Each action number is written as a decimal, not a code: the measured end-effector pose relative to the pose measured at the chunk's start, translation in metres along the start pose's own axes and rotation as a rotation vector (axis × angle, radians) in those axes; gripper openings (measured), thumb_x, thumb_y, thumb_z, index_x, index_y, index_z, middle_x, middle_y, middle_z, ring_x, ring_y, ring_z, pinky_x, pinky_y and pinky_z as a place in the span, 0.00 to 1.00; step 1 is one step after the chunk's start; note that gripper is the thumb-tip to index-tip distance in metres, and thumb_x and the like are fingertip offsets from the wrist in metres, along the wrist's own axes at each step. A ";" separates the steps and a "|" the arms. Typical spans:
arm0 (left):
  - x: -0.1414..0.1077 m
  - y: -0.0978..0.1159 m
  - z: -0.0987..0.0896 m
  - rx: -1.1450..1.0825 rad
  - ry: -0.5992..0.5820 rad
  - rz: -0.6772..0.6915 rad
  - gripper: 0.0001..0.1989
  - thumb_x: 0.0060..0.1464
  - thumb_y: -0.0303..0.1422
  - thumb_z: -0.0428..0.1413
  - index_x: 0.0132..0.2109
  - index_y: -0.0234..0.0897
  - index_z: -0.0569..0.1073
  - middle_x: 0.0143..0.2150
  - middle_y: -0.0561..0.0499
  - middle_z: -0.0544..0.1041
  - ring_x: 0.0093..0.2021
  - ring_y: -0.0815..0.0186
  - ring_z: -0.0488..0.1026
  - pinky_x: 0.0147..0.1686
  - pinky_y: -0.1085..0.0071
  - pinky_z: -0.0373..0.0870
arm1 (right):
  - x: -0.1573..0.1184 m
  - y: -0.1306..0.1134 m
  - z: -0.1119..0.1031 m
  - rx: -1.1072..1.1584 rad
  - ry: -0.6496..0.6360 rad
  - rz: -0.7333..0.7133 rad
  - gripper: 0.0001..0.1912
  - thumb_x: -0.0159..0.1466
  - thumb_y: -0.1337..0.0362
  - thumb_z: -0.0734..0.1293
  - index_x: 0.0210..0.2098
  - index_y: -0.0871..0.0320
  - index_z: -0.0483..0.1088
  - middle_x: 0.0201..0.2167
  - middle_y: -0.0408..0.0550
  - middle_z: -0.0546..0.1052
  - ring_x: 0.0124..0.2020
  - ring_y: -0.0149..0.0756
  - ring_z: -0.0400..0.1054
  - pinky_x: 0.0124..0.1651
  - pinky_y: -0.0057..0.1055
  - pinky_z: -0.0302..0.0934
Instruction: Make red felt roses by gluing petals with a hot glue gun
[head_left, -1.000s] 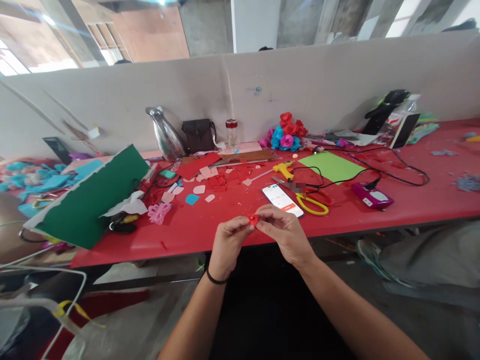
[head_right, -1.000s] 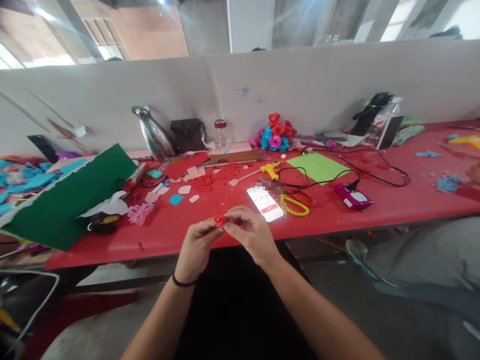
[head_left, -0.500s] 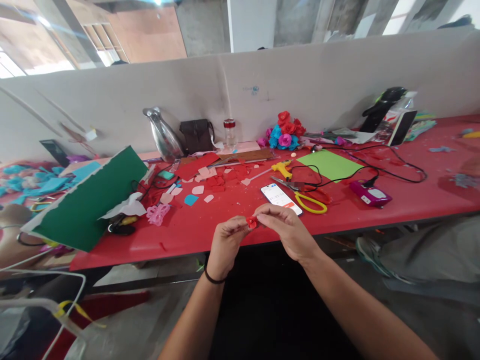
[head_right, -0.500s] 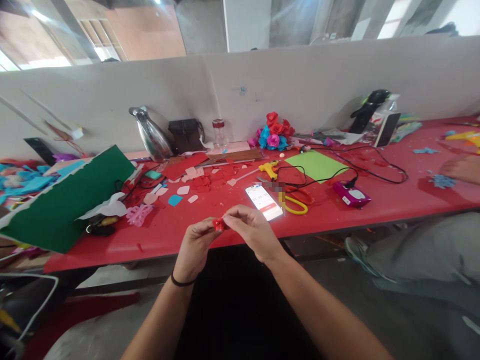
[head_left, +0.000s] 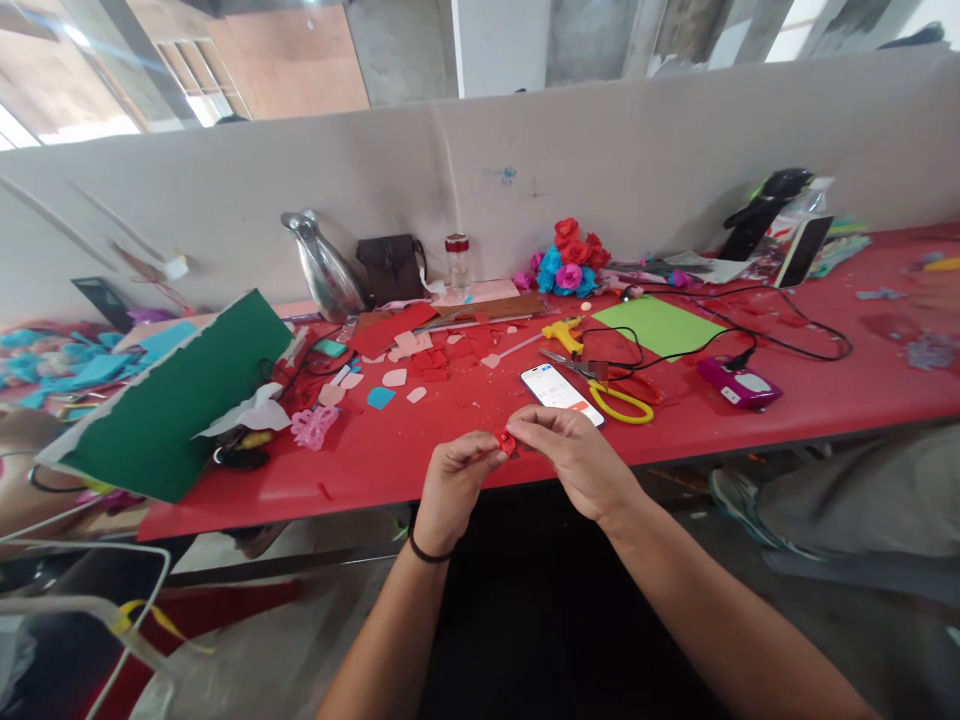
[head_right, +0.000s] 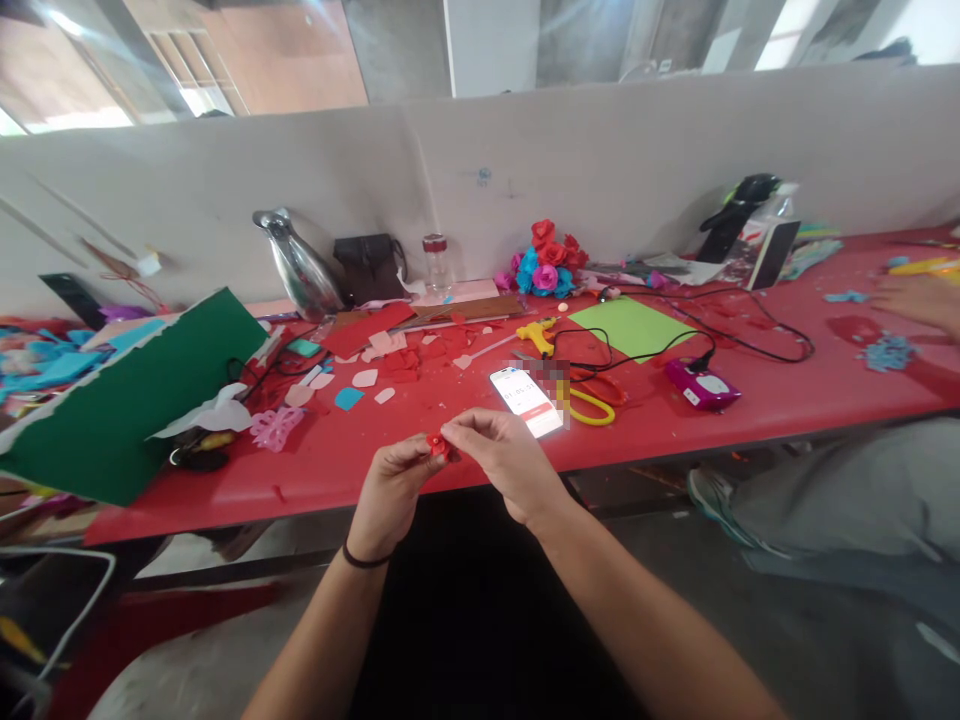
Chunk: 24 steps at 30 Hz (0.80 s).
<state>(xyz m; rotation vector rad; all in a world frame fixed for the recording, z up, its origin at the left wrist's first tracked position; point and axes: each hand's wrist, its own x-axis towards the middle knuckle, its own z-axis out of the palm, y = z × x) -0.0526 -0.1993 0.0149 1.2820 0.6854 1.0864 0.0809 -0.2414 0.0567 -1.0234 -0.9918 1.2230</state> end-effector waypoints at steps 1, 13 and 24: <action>0.000 0.000 0.000 -0.009 0.001 -0.003 0.07 0.41 0.36 0.66 0.27 0.38 0.80 0.27 0.50 0.77 0.30 0.66 0.71 0.36 0.68 0.70 | 0.000 0.000 0.000 0.006 0.006 0.005 0.09 0.55 0.59 0.69 0.24 0.58 0.73 0.22 0.41 0.73 0.28 0.29 0.65 0.37 0.31 0.60; 0.000 0.002 0.001 -0.083 -0.009 -0.019 0.03 0.41 0.31 0.66 0.27 0.38 0.80 0.26 0.52 0.76 0.30 0.69 0.70 0.36 0.71 0.67 | -0.001 -0.001 0.004 0.041 0.032 0.014 0.07 0.54 0.60 0.70 0.24 0.57 0.74 0.23 0.41 0.74 0.28 0.29 0.65 0.38 0.32 0.61; 0.001 0.001 0.001 -0.263 0.025 -0.034 0.05 0.36 0.31 0.68 0.26 0.41 0.80 0.26 0.54 0.76 0.30 0.71 0.70 0.36 0.72 0.67 | -0.006 0.009 -0.003 -0.015 -0.065 -0.166 0.07 0.53 0.69 0.70 0.33 0.55 0.74 0.33 0.43 0.74 0.36 0.32 0.68 0.44 0.33 0.63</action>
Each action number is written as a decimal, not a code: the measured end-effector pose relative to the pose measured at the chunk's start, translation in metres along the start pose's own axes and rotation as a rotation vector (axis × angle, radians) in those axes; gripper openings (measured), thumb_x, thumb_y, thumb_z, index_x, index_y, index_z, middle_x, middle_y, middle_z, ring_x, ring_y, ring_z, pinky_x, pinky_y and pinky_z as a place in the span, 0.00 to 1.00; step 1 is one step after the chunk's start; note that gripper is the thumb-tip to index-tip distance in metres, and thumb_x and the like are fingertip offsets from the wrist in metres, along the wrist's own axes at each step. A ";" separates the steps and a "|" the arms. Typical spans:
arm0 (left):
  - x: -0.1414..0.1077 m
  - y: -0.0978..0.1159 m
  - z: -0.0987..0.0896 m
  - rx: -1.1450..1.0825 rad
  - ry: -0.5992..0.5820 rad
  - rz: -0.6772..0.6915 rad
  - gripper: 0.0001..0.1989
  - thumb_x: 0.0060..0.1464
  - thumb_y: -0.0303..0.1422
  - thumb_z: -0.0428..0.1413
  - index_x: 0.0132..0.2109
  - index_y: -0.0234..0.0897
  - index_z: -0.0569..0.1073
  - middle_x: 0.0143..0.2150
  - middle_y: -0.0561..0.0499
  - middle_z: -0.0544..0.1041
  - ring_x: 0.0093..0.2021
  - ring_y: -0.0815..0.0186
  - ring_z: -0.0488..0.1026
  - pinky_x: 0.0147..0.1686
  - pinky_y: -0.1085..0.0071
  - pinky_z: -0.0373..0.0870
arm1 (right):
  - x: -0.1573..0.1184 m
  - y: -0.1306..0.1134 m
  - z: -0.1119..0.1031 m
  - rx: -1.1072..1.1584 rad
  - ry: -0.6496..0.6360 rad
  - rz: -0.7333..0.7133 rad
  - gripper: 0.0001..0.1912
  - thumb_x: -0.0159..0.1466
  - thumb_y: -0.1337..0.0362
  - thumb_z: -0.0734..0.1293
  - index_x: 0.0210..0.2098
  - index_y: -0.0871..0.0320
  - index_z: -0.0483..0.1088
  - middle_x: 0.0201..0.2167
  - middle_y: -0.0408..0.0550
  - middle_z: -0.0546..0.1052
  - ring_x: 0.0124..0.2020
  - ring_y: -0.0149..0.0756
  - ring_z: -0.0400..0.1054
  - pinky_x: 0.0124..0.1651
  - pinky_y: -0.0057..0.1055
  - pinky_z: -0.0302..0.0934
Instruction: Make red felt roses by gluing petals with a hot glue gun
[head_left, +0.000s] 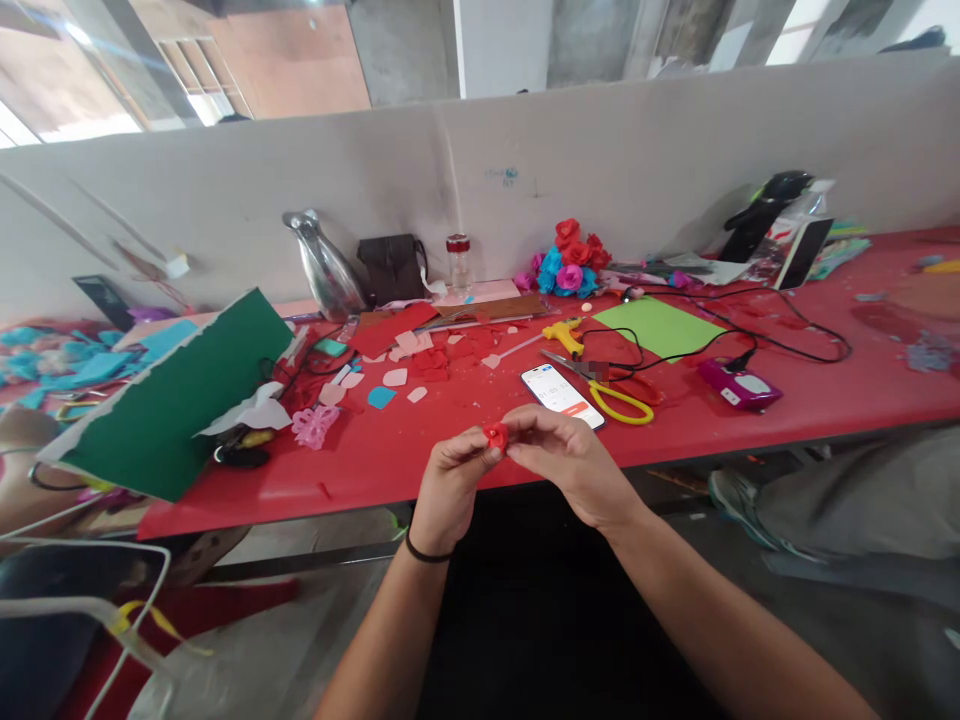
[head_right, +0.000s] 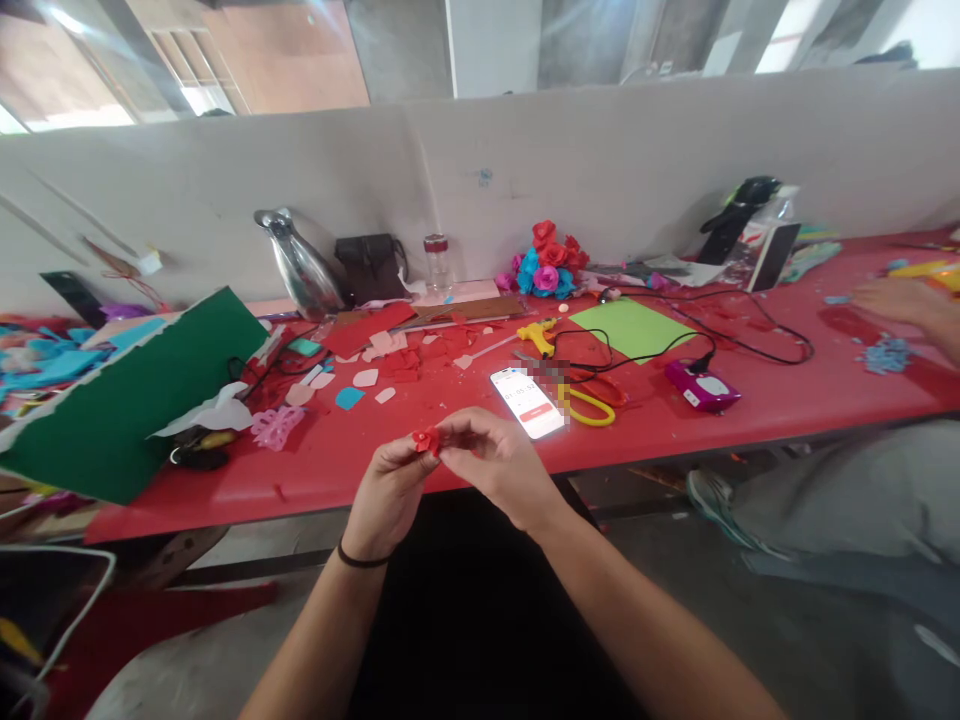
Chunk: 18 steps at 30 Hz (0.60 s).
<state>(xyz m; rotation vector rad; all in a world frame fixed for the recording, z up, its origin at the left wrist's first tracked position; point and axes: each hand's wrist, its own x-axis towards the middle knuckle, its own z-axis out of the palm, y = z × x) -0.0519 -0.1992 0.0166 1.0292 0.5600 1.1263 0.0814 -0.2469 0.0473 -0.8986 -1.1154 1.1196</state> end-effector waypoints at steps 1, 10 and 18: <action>0.000 0.000 0.001 0.001 0.006 -0.008 0.06 0.36 0.32 0.69 0.25 0.40 0.80 0.26 0.54 0.76 0.30 0.71 0.70 0.36 0.72 0.67 | 0.000 0.001 0.000 -0.028 -0.004 -0.030 0.07 0.53 0.69 0.70 0.33 0.55 0.74 0.33 0.43 0.73 0.36 0.32 0.68 0.44 0.33 0.63; -0.003 0.001 0.004 0.003 -0.016 -0.021 0.06 0.36 0.33 0.69 0.26 0.40 0.80 0.29 0.52 0.79 0.33 0.68 0.72 0.39 0.69 0.68 | 0.000 0.005 0.002 -0.069 -0.009 -0.142 0.05 0.55 0.67 0.71 0.33 0.54 0.74 0.34 0.43 0.71 0.36 0.32 0.67 0.41 0.32 0.63; -0.004 0.002 0.006 0.026 -0.023 -0.004 0.04 0.37 0.32 0.68 0.24 0.40 0.80 0.28 0.52 0.78 0.32 0.69 0.71 0.38 0.70 0.68 | -0.001 0.007 0.000 -0.029 -0.021 -0.180 0.04 0.58 0.66 0.69 0.34 0.53 0.74 0.36 0.45 0.71 0.37 0.32 0.67 0.43 0.33 0.64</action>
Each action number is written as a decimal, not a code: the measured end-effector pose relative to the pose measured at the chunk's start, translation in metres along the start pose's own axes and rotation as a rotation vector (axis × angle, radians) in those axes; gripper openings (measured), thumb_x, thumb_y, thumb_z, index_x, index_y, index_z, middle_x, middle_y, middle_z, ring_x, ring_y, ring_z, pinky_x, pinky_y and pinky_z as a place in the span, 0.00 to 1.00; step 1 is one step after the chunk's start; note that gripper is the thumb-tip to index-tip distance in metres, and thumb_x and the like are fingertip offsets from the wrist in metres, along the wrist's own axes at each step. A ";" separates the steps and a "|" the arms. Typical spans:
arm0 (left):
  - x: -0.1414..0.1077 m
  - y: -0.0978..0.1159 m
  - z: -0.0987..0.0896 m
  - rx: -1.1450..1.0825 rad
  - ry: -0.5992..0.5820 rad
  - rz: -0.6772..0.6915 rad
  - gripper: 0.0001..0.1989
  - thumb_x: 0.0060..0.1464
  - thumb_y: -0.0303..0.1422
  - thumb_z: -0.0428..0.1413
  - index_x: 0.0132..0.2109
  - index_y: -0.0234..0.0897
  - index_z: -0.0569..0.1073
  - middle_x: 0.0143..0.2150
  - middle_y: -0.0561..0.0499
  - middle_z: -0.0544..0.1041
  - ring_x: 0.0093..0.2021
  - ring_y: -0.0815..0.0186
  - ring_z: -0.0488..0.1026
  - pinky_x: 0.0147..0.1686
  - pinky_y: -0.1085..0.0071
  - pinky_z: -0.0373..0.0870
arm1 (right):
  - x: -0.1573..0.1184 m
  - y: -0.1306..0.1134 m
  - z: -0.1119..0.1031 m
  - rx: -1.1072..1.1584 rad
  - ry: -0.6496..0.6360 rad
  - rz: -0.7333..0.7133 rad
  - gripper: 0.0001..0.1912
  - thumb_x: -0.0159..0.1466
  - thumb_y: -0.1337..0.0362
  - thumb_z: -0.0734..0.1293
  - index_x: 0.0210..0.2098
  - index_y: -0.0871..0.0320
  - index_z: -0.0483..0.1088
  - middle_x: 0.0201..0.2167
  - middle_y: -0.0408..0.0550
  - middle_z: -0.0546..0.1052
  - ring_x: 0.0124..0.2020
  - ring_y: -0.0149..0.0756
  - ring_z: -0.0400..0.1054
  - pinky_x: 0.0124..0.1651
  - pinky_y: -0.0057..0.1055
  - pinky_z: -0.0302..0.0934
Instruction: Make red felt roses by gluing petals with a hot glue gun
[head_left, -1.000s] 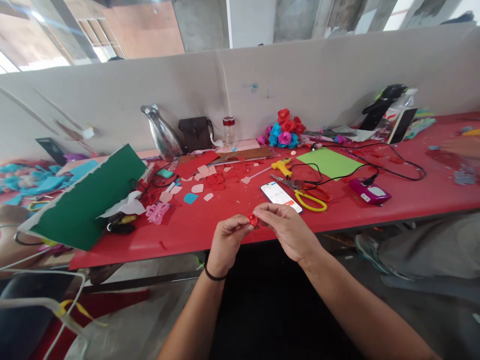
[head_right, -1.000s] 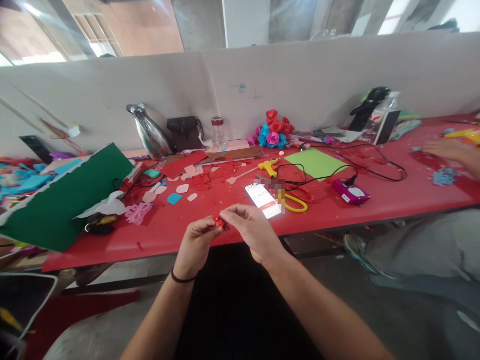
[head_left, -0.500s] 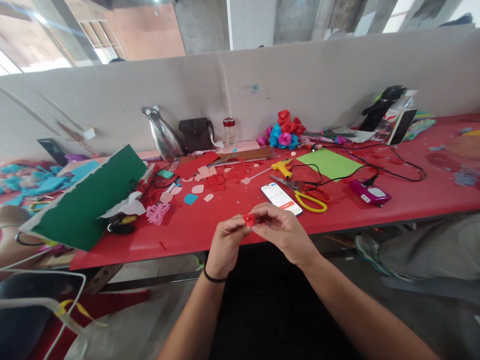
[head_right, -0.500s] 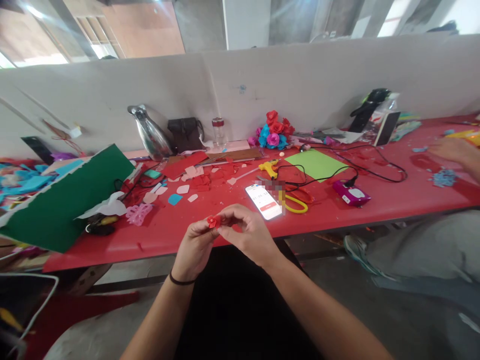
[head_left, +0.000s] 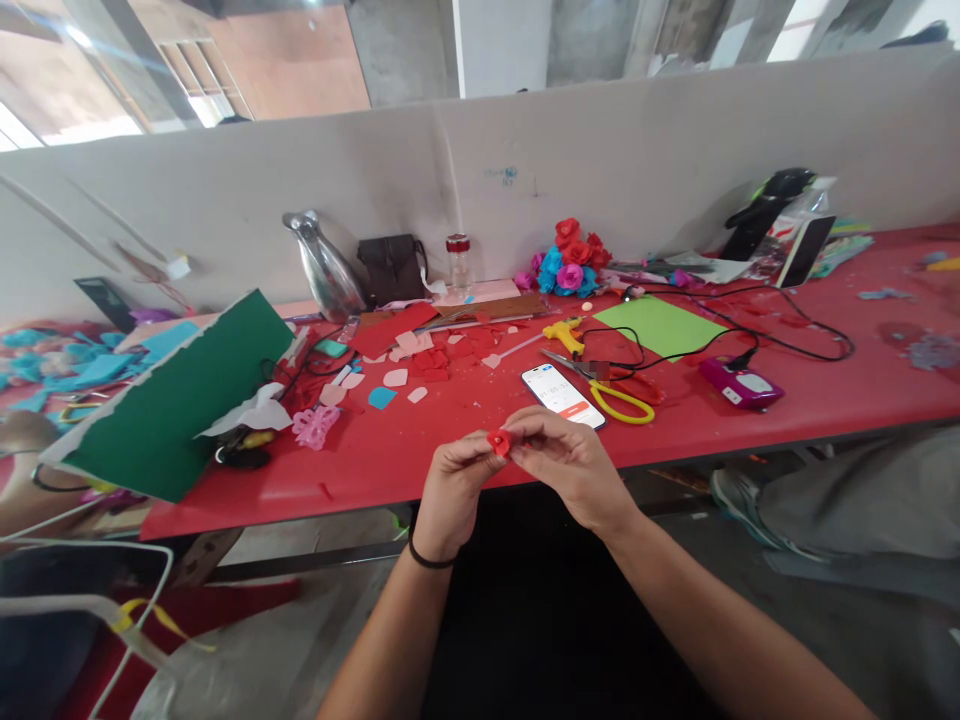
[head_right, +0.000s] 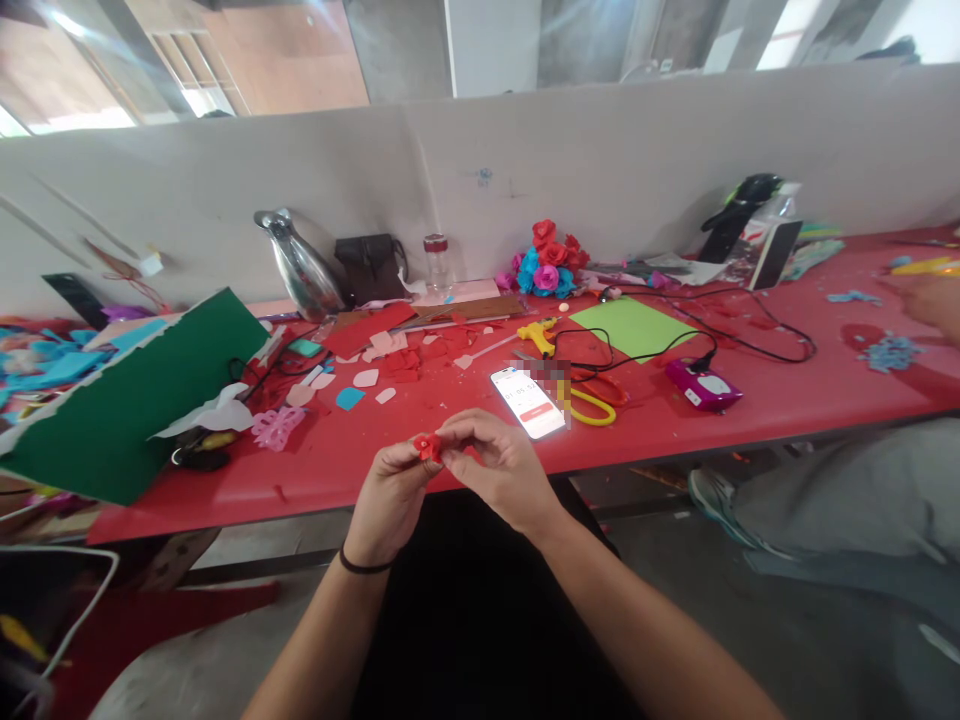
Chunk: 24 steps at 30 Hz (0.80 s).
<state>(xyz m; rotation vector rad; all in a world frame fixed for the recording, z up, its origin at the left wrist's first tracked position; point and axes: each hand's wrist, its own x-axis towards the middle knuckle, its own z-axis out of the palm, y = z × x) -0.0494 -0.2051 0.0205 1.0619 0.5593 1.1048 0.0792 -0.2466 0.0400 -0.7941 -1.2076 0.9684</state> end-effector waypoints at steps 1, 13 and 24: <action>0.000 0.000 0.000 0.003 -0.006 0.000 0.04 0.38 0.32 0.68 0.24 0.40 0.80 0.28 0.52 0.78 0.32 0.69 0.72 0.39 0.70 0.68 | 0.000 0.001 0.000 0.002 -0.001 -0.013 0.04 0.57 0.67 0.69 0.34 0.53 0.74 0.36 0.45 0.71 0.37 0.32 0.67 0.42 0.32 0.64; -0.001 -0.002 -0.001 0.001 -0.030 0.014 0.05 0.38 0.34 0.68 0.24 0.41 0.80 0.27 0.53 0.78 0.32 0.68 0.72 0.38 0.69 0.68 | -0.002 0.003 0.001 0.011 -0.001 -0.032 0.06 0.55 0.67 0.72 0.33 0.53 0.73 0.34 0.43 0.69 0.35 0.30 0.66 0.40 0.31 0.64; -0.002 0.007 0.008 -0.126 0.085 -0.025 0.06 0.37 0.31 0.68 0.27 0.40 0.80 0.36 0.51 0.79 0.39 0.66 0.73 0.44 0.70 0.68 | -0.012 0.009 0.005 -0.298 0.161 -0.113 0.09 0.59 0.64 0.68 0.40 0.52 0.69 0.41 0.47 0.71 0.42 0.36 0.66 0.47 0.37 0.62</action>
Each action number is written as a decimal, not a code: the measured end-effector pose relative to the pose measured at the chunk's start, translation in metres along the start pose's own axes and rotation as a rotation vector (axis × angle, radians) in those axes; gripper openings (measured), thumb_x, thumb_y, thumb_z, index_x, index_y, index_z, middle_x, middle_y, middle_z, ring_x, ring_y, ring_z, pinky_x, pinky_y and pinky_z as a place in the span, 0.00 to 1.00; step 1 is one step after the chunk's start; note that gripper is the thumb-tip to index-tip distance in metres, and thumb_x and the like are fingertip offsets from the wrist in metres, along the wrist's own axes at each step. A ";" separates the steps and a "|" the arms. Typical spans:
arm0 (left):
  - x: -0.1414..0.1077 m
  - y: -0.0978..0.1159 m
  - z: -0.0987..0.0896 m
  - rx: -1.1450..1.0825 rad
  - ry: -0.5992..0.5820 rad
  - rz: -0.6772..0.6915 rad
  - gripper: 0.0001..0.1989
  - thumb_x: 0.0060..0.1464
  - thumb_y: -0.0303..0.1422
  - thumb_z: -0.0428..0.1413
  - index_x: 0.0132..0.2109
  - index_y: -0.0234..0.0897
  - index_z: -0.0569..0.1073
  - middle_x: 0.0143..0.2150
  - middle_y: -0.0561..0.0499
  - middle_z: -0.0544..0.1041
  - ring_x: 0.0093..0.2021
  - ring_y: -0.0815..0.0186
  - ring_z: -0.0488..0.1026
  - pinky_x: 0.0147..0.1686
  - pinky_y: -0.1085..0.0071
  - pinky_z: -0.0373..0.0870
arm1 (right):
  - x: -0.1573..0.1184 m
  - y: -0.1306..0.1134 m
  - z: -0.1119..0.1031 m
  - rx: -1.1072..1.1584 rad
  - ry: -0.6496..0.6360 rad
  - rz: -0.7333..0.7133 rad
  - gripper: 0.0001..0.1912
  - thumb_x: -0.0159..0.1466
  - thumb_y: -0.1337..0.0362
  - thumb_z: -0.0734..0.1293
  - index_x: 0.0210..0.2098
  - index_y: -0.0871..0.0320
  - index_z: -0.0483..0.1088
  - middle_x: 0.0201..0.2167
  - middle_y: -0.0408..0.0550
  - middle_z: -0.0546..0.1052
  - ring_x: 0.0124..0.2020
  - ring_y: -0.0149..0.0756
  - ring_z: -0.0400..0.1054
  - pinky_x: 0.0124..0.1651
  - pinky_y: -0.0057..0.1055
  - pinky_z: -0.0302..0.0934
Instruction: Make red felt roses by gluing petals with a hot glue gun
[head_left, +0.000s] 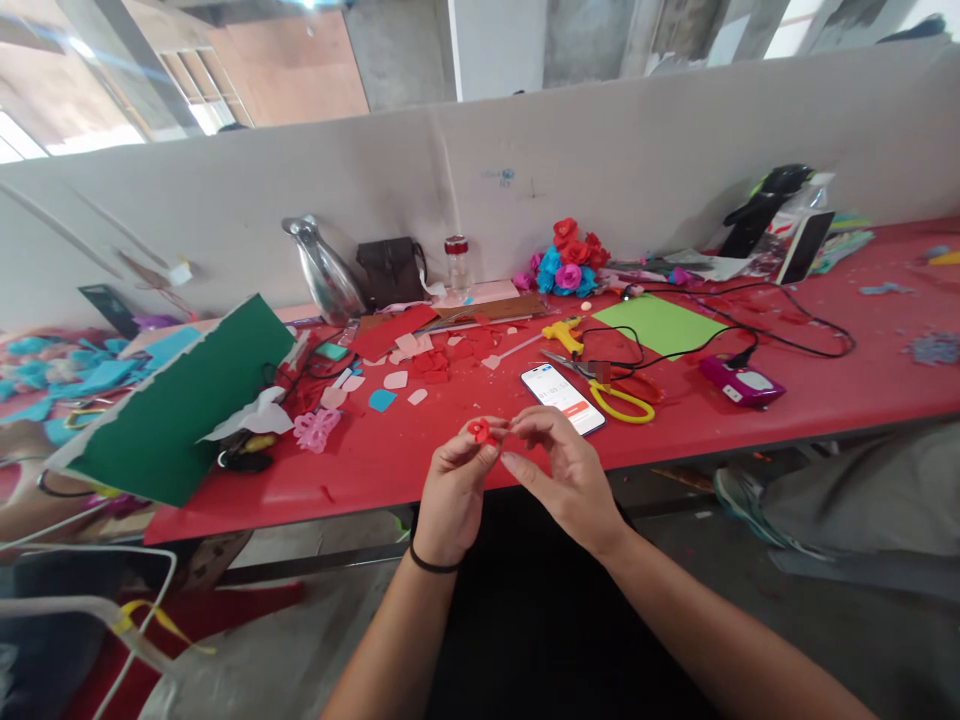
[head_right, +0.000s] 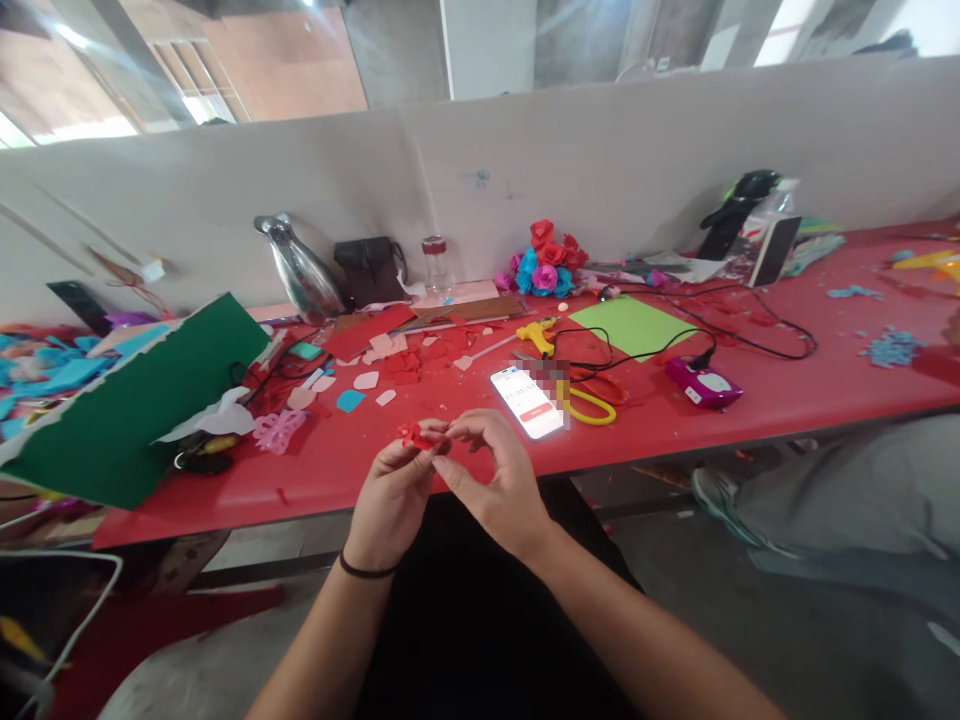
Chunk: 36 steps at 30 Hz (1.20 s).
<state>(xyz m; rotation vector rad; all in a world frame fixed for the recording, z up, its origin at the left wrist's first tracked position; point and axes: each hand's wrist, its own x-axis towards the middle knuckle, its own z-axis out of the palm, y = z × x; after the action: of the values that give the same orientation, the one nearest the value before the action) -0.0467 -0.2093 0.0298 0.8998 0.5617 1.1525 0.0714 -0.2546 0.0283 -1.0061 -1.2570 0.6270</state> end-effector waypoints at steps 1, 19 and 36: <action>0.000 0.000 0.001 -0.032 0.027 -0.015 0.06 0.36 0.30 0.68 0.27 0.40 0.80 0.38 0.51 0.79 0.40 0.67 0.73 0.45 0.71 0.68 | -0.001 0.001 0.001 -0.041 -0.002 0.022 0.08 0.60 0.62 0.68 0.40 0.53 0.69 0.40 0.48 0.73 0.43 0.37 0.67 0.47 0.38 0.62; 0.003 0.015 -0.006 -0.013 -0.011 -0.114 0.09 0.34 0.32 0.69 0.26 0.36 0.80 0.27 0.51 0.79 0.30 0.70 0.72 0.35 0.73 0.67 | -0.003 0.008 0.008 0.338 -0.083 0.379 0.06 0.56 0.60 0.71 0.30 0.54 0.74 0.29 0.41 0.76 0.34 0.32 0.70 0.44 0.33 0.64; 0.000 0.021 -0.007 0.051 -0.173 -0.067 0.09 0.43 0.33 0.66 0.27 0.34 0.74 0.26 0.53 0.72 0.28 0.71 0.67 0.32 0.74 0.65 | 0.001 0.005 0.009 0.421 -0.140 0.432 0.09 0.52 0.57 0.74 0.26 0.55 0.73 0.25 0.40 0.72 0.30 0.31 0.66 0.43 0.33 0.63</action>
<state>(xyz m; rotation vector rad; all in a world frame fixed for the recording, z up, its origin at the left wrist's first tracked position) -0.0633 -0.2042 0.0436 1.0063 0.4778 0.9925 0.0640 -0.2493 0.0243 -0.8895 -0.9690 1.2590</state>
